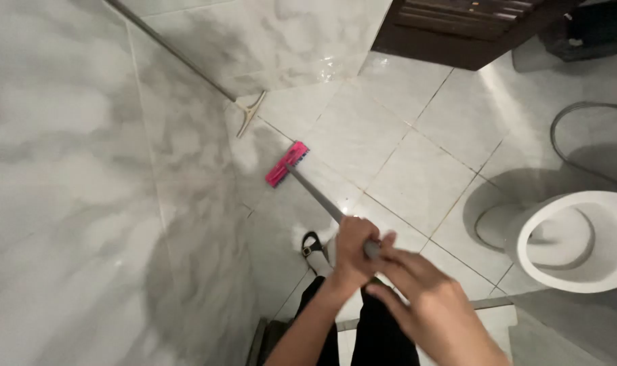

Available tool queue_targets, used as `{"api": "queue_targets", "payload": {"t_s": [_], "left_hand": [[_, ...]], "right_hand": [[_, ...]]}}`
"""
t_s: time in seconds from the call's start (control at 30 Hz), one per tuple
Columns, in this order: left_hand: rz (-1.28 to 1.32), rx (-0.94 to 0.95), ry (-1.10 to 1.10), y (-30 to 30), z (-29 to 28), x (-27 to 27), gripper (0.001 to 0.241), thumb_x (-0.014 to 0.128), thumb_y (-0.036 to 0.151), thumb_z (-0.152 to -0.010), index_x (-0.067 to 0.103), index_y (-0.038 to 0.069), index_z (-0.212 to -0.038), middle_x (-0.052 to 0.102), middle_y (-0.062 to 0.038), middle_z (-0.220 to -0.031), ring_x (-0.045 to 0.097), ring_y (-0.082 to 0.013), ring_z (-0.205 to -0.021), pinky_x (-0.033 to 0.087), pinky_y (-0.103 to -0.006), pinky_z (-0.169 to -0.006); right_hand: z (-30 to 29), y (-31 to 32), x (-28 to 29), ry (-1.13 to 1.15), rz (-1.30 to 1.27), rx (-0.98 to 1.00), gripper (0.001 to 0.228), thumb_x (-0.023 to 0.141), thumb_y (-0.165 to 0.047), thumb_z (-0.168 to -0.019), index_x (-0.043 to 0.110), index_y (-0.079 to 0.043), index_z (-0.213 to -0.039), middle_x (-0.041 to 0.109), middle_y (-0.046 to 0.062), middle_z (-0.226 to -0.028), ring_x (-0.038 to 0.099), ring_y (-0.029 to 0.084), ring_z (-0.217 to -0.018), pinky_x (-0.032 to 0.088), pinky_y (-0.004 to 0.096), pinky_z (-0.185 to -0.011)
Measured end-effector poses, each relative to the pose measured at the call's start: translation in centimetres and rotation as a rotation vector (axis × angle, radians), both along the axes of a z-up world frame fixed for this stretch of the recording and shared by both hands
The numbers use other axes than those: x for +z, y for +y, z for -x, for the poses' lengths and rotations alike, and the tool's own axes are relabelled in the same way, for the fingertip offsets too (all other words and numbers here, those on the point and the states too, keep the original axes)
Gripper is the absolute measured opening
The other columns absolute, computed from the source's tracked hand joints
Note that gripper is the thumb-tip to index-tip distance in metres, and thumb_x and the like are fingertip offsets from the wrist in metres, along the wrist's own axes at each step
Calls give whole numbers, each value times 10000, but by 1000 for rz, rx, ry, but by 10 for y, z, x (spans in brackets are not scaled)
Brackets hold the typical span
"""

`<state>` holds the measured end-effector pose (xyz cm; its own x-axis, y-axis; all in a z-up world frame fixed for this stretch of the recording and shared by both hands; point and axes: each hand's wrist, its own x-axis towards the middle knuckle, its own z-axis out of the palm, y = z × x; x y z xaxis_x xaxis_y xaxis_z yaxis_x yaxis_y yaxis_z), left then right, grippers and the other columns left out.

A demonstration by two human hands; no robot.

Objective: The person pours water from a green scoop onto the bathroom floor, then uses a pink squeegee to push the water across the tiles. They repeatedly fill the scoop from the sink and pour it out before continuing to squeegee the floor toward the drain.

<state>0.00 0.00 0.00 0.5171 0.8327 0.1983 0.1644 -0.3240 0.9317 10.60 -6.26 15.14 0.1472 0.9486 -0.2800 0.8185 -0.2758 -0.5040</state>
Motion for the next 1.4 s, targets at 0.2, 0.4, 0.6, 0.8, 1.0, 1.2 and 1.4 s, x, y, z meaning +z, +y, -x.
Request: {"api": "queue_targets", "payload": {"t_s": [0.2,0.4,0.6,0.8,1.0,1.2,1.4], "left_hand": [[-65,9,6,33,22,22,258,739,79,-806,532,91,-652,509,-24,-614,465,-209,-622,438,-347,-736],[-1,-36,-87,57,14,34,296,705,81,-812,474,90,-627,443,-1,-552,395,-165,-605,403,-318,-723],[24,-35,-121,52,16,72,323,820,71,-774,505,93,-706,502,12,-651,449,-160,-651,423,-319,-658],[17,-58,-155,50,19,72,584,578,599,-907,523,51,-711,511,-21,-646,463,-161,-598,412,-334,-568],[1,-56,-144,45,20,67,294,782,123,-841,526,72,-707,508,-1,-647,459,-148,-599,404,-306,-587],[9,-101,-76,29,16,18,204,691,119,-705,500,55,-667,478,-43,-612,447,-205,-609,397,-337,-639],[-12,105,-122,4,1,52,374,664,23,-890,416,54,-612,379,-10,-564,328,-142,-566,340,-285,-560]], "right_hand": [[12,13,19,414,-294,-104,352,767,-46,-796,690,-43,-1139,712,112,-1284,753,250,-1092,620,336,-863],[11,33,12,442,-458,-41,347,714,114,-748,688,22,-1081,741,172,-1192,770,294,-1086,670,320,-870],[21,27,-13,539,-551,-152,369,765,78,-718,695,12,-1074,765,169,-1144,792,271,-1046,683,330,-914],[26,26,-23,571,-607,-218,343,859,5,-692,693,-16,-992,781,107,-1046,792,259,-1041,669,344,-959],[24,18,-29,668,-592,-197,368,829,15,-704,702,-2,-1049,763,163,-1121,786,286,-1069,679,372,-984],[6,-5,-43,723,-566,-187,426,876,-102,-689,708,-12,-1071,742,164,-1164,765,304,-1116,674,381,-1007],[-16,-53,-81,546,-423,-344,463,842,-49,-710,710,9,-1150,695,156,-1269,711,298,-1190,608,373,-1043]]}}
